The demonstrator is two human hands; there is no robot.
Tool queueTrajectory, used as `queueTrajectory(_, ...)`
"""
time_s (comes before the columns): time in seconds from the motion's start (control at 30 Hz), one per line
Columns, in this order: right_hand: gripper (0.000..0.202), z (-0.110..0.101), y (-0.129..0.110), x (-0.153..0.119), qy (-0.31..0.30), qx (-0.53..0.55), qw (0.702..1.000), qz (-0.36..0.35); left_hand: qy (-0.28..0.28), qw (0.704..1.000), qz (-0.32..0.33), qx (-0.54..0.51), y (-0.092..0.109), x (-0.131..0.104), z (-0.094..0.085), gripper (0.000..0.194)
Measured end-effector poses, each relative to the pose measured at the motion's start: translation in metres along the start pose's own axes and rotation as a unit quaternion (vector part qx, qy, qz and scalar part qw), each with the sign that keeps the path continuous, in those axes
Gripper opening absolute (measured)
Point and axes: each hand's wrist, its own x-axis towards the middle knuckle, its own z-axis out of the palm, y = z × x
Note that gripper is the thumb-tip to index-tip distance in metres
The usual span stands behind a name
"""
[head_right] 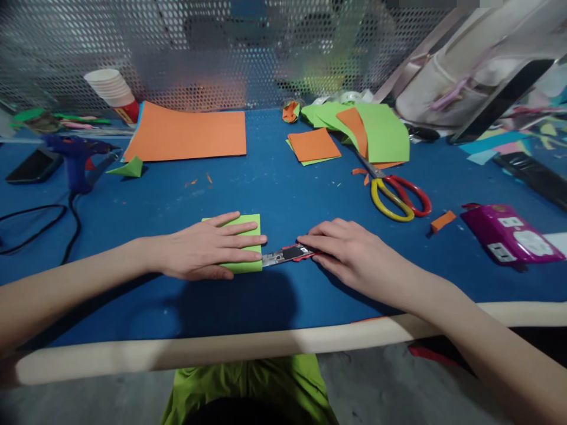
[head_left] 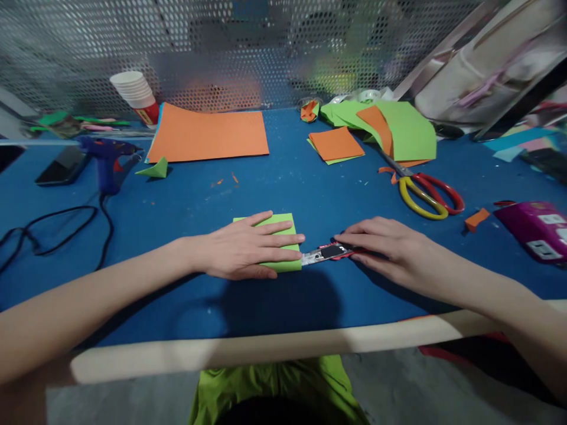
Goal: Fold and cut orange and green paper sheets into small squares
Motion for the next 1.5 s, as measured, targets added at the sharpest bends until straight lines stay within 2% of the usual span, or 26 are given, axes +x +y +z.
queueTrajectory(0.3,0.033,0.006,-0.006,-0.011,0.026,-0.007,1.0,-0.01,0.004,1.0,-0.006,0.014,-0.001,-0.005,0.005,0.048)
queueTrajectory(0.67,0.036,0.011,-0.015,-0.019,0.034,-0.024,0.999,-0.018,-0.045,0.998,-0.038,0.015,-0.001,-0.003,0.003,0.06)
queueTrajectory(0.9,0.035,0.013,-0.021,-0.022,0.036,-0.037,0.998,-0.018,-0.063,0.997,-0.036,0.006,-0.003,-0.002,0.003,0.064)
queueTrajectory(1.5,0.033,0.015,-0.027,-0.026,0.045,-0.02,0.999,-0.023,-0.061,0.997,-0.047,0.009,-0.004,-0.002,0.004,0.066)
